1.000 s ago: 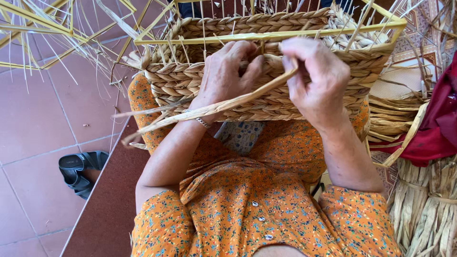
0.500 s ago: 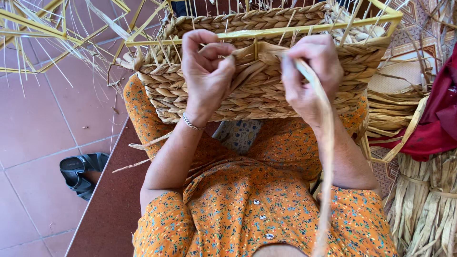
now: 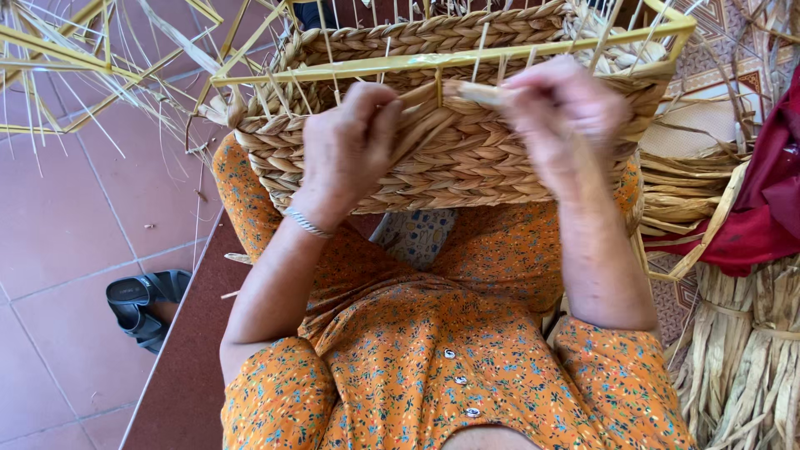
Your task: The person weaves a rectangular basket by hand, interlacing dried palm strips through a pre-formed frame. They repeatedly pull and tighten the strips to build up the basket walls.
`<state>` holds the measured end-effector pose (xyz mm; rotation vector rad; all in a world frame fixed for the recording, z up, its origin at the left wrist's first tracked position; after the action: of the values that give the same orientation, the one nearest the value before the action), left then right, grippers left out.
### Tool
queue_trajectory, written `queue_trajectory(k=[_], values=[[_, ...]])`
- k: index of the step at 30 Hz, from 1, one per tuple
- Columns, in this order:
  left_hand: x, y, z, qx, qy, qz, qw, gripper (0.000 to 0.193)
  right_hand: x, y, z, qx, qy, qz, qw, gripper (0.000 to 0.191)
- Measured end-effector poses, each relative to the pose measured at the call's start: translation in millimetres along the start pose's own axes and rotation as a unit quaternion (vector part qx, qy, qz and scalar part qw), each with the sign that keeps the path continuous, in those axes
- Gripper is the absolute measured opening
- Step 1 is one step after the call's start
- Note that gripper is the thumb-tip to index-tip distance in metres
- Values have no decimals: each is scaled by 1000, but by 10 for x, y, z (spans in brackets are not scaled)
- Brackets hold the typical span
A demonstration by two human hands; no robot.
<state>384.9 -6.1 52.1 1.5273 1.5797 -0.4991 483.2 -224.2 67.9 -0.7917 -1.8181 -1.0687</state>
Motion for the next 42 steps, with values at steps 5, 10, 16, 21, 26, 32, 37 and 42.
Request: queue_trajectory(k=[5, 10, 16, 21, 26, 32, 37, 42], values=[[531, -256, -248, -64, -408, -145, 899, 10, -75, -216, -918, -78, 106, 9, 991, 35], [697, -422, -370, -78, -637, -210, 738, 8, -238, -442, -1377, -114, 86, 43, 989, 42], [449, -457, -738, 40, -116, -81, 989, 16, -761, -956, -1787, -219, 10, 175, 960, 27], [858, -546, -1325, -180, -536, -160, 809, 13, -900, -1183, -1940, -220, -185, 216, 933, 9], [1101, -763, -1326, -150, -545, -198, 801, 13, -791, -1114, -1704, -114, -464, 160, 864, 9], [1176, -876, -1617, -136, -365, -156, 908, 18, -982, -940, -1372, -5, -649, 171, 741, 9], [1382, -938, -1815, -250, -568, -177, 764, 13, -1098, -907, -1374, 16, -643, 231, 730, 5], [1226, -1119, -1700, -79, -168, -164, 969, 25, -1019, -920, -1436, 9, -630, 200, 751, 24]])
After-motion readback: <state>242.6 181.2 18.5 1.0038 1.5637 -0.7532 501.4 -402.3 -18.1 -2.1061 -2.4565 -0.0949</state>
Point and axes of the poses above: each hand's wrist, its own y-axis towards the middle knuckle, its own z-axis out of the palm, x = y × z, the point moved 9 cm from there along y, towards the middle knuckle, and after that the axes turned 8 degrees about -y, right-handed, at the moved point
